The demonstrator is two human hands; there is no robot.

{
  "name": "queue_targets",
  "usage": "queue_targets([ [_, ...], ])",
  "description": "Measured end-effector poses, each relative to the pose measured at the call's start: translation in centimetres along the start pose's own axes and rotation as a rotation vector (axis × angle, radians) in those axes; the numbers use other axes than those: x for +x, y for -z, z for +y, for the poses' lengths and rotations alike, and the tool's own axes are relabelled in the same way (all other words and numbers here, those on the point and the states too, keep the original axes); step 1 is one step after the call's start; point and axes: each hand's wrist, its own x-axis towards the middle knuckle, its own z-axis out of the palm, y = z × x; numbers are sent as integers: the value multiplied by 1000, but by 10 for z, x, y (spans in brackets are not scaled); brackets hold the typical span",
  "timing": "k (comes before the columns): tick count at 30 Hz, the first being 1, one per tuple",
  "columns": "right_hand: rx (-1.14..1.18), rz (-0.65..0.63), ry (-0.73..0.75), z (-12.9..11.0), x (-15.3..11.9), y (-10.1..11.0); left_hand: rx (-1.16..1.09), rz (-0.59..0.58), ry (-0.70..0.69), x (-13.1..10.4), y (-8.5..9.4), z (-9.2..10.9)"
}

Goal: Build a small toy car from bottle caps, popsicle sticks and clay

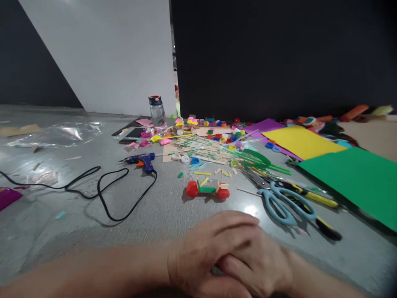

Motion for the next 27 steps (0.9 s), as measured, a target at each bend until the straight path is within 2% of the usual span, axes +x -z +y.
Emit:
queue_targets([
  [1,-19,73,83,2,6,8,-90,31,90,-1,-1,0],
  [3,-75,111,150,4,17,20,-272,61,246,-4,-2,0],
  [6,-136,95,169,6,22,27,-433,97,341,-3,-3,2],
  [9,-113,83,63,11,18,27,-417,107,462,2,-3,3],
  [13,-12,149,-190,27,7,27,-315,12,696,7,-5,3],
  [17,-27,276,-390,46,-2,28,-157,-55,649,7,-6,2],
  [21,7,240,-386,42,-1,31,-120,-91,617,6,-6,0],
  [23,118,111,-379,31,5,32,-84,-115,564,3,-7,-2],
  [27,375,-293,-294,13,18,32,-15,-61,341,-4,-14,-5],
])
